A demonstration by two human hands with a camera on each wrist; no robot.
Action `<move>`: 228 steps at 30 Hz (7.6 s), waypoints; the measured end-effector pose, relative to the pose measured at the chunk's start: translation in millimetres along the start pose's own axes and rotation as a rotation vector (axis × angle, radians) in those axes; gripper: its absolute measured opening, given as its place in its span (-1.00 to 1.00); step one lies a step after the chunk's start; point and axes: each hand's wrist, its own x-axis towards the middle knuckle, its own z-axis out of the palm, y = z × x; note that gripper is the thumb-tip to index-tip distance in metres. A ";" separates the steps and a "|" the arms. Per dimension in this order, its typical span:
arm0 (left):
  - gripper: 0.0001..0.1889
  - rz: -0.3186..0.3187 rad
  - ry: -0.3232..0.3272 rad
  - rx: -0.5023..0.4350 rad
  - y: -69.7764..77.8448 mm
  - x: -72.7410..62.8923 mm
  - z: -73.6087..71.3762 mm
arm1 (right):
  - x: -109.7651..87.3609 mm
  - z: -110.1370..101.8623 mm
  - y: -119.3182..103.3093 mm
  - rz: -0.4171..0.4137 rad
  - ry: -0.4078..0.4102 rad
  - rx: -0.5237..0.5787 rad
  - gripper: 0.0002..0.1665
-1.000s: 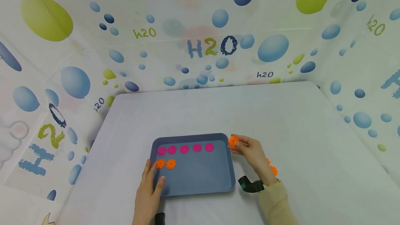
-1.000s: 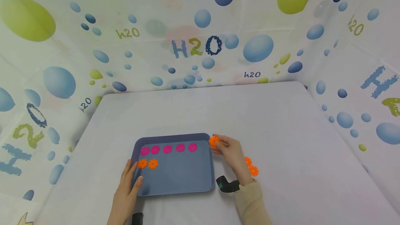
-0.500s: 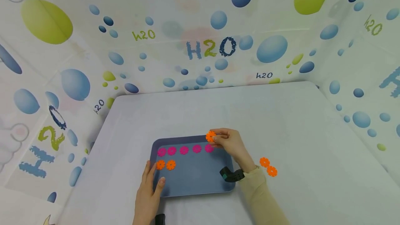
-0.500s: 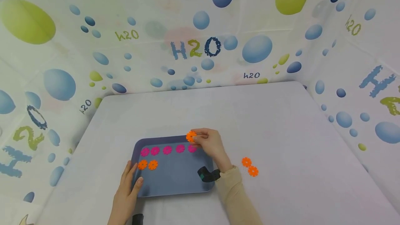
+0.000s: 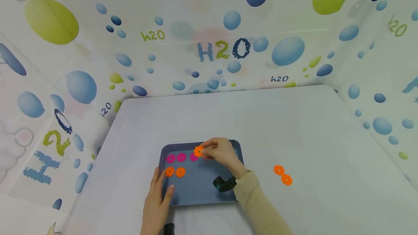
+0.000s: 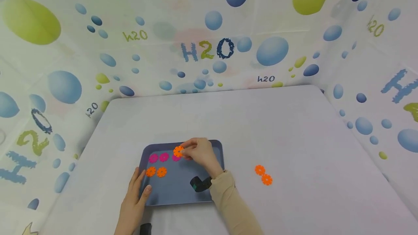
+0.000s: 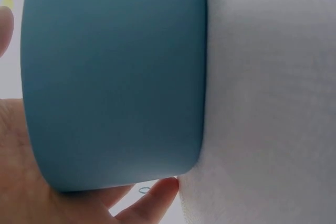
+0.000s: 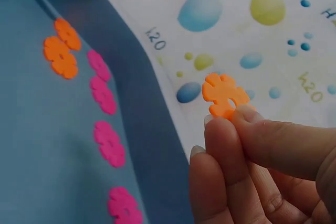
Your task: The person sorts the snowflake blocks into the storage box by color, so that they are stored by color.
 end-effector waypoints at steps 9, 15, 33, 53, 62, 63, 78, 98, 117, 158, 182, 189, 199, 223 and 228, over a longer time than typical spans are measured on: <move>-0.39 0.005 0.014 0.004 1.4 0.2 -0.6 | 5.9 11.8 17.8 0.046 -0.070 -0.080 -0.77; -0.39 0.012 0.019 0.008 0.5 0.1 0.4 | 7.2 20.9 22.3 0.010 -0.039 -0.231 -0.73; -0.39 0.035 0.030 0.006 -0.5 -0.9 0.3 | 2.2 36.1 20.5 -0.087 0.017 -0.546 -0.62; -0.38 0.000 0.004 0.008 0.4 0.2 0.8 | -8.1 14.5 11.8 -0.147 -0.007 -0.391 -0.78; -0.38 0.006 0.012 0.008 -2.7 0.0 0.4 | -21.5 -17.8 5.5 -0.249 0.050 -0.228 -0.68; -0.38 0.006 0.013 0.007 -3.0 0.1 0.3 | -23.1 -22.0 5.1 -0.254 0.060 -0.203 -0.64; -0.38 -0.010 0.001 0.013 -2.5 0.6 2.3 | -62.4 -91.2 42.2 -0.176 0.370 -0.220 -0.56; -0.38 0.000 -0.001 0.011 -0.1 1.1 0.7 | -114.1 -137.4 87.7 0.076 0.527 -0.382 -0.47; -0.37 -0.025 -0.019 0.011 3.0 2.2 0.0 | -110.9 -140.0 91.3 0.056 0.501 -0.550 -0.42; -0.38 -0.012 -0.007 0.008 1.7 1.6 0.5 | -62.6 -105.8 29.7 0.006 0.245 -0.060 -0.66; -0.38 0.001 0.006 0.013 -0.3 1.2 2.2 | -26.2 -23.8 4.0 -0.083 0.010 -0.268 -0.86; -0.37 -0.016 -0.012 0.000 0.6 0.9 2.7 | -16.0 -8.9 15.5 -0.020 0.015 -0.280 -0.84; -0.37 -0.007 -0.005 0.001 -0.1 2.1 1.2 | -10.5 -2.3 27.1 -0.030 0.013 -0.322 -0.83; -0.38 -0.002 0.001 0.010 0.6 1.0 2.4 | -14.1 -1.9 26.8 -0.022 0.057 -0.332 -0.78; -0.37 -0.003 -0.008 0.007 1.5 0.6 3.2 | -23.1 -15.2 25.7 -0.058 0.120 -0.335 -0.81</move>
